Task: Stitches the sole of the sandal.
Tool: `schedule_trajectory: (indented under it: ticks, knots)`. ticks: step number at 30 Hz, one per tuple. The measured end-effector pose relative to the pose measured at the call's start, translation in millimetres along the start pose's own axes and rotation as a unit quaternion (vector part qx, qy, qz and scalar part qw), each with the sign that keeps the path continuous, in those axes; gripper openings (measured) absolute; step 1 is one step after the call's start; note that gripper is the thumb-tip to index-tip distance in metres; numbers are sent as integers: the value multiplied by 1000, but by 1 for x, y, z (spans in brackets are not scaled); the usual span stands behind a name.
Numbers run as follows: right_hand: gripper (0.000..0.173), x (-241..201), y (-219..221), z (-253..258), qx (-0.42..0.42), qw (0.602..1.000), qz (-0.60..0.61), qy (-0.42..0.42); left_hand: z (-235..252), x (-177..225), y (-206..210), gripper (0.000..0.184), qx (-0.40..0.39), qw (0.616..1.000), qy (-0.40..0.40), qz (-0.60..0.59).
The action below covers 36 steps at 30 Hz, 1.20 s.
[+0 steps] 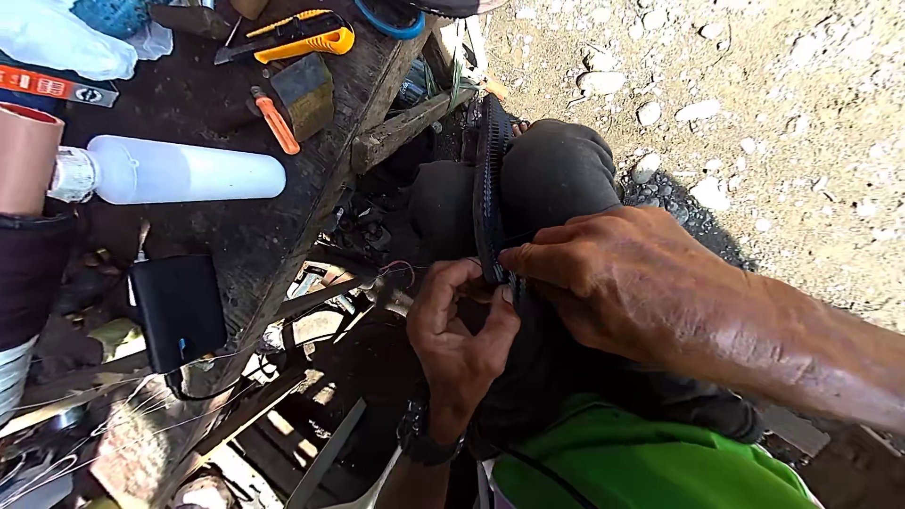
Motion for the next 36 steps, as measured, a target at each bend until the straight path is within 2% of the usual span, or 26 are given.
schedule_trajectory:
  ticks: [5,12,14,17,21,28,36]
  knots:
    - [20,-2,-3,9,-36,999,-15,-17,-1,-1,5,20,24,1000,8,3]
    - [22,3,-2,13,-34,999,4,-37,0,-2,5,20,27,1000,13,-1]
    - [25,6,-3,13,-26,998,10,-51,4,-3,2,18,1,999,-29,-45]
    - [30,10,-9,8,-20,998,-18,-53,17,-7,-4,12,-52,980,-150,-124]
    - [31,14,-7,0,32,998,-8,-59,30,-5,-2,8,-85,962,-238,-104]
    - [28,20,-1,-2,70,995,50,-59,38,0,2,3,-93,955,-274,-60]
    - [27,24,5,0,83,991,83,-61,38,-5,1,6,-95,948,-288,-93]
Point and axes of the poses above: each hand's wrist, its own z-axis towards the middle knuckle, its own y-axis out of the palm, x = y × z, the point moved 6 cm from there along z, towards the middle knuckle, and after that the axes turned 15 degrees about x, right-handed, at the moved point
